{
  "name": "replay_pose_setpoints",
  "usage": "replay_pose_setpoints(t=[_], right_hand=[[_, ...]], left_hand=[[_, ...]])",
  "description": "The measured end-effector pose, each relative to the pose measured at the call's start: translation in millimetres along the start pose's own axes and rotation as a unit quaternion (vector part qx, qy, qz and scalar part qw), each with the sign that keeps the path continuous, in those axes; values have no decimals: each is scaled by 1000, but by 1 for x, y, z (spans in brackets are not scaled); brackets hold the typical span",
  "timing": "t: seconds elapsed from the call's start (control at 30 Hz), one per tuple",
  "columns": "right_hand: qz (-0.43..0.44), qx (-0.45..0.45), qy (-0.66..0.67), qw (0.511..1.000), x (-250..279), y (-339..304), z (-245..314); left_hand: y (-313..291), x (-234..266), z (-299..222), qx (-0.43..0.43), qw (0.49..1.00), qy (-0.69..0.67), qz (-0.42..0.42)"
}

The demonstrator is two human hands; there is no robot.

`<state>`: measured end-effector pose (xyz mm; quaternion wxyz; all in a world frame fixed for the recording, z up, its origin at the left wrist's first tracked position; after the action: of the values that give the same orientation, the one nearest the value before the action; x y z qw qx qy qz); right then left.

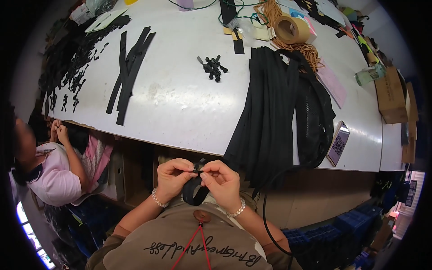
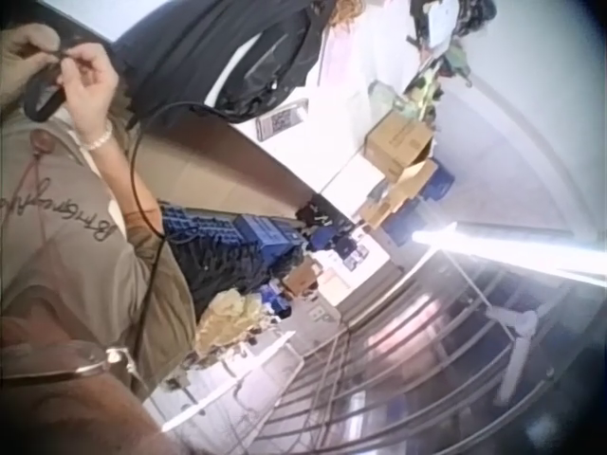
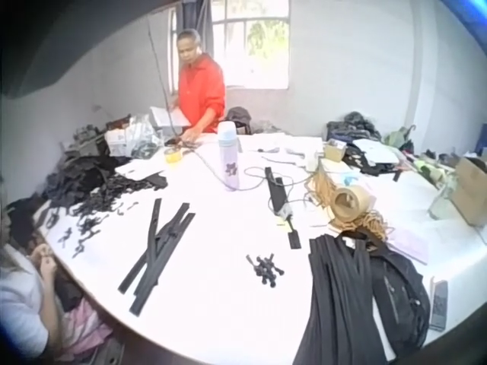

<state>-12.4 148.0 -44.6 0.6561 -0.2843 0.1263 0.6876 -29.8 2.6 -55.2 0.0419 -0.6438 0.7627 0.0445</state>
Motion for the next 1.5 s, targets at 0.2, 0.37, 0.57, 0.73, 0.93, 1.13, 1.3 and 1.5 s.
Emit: replay_pose_setpoints(t=[0.2, 0.37, 0.57, 0.73, 0.93, 1.13, 1.3, 1.5], right_hand=[[2, 35, -45, 998, -1, -3, 5], [-17, 55, -57, 997, 1, -1, 4], [-30, 0, -56, 998, 2, -3, 4], [-14, 2, -21, 1000, 0, 0, 8], [-9, 24, -22, 999, -1, 2, 9], [-8, 13, -13, 1000, 1, 3, 8], [6, 6, 16, 1000, 1, 6, 10], [21, 22, 19, 999, -4, 16, 22]], left_hand=[[-3, -4, 2, 8, 1000, -5, 3], [-3, -6, 7, 146, 988, -49, 10], [-8, -11, 8, 165, 985, -23, 53], [-1, -14, -1, 129, 990, -32, 48], [2, -13, 0, 96, 994, -34, 33], [4, -11, 2, 81, 996, 11, 28], [10, -11, -3, 49, 998, 22, 30], [26, -12, -25, -36, 994, 89, 48]])
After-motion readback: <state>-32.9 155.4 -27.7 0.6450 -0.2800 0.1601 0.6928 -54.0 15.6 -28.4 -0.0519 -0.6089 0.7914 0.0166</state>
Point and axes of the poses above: each hand's wrist, its own y-axis towards the middle knuckle, its own x-axis out of the back of the hand, z = x × y, the point moved 5 cm from there along y, towards the middle knuckle, and after that the axes turned 9 degrees about y, right-handed, at the moved point
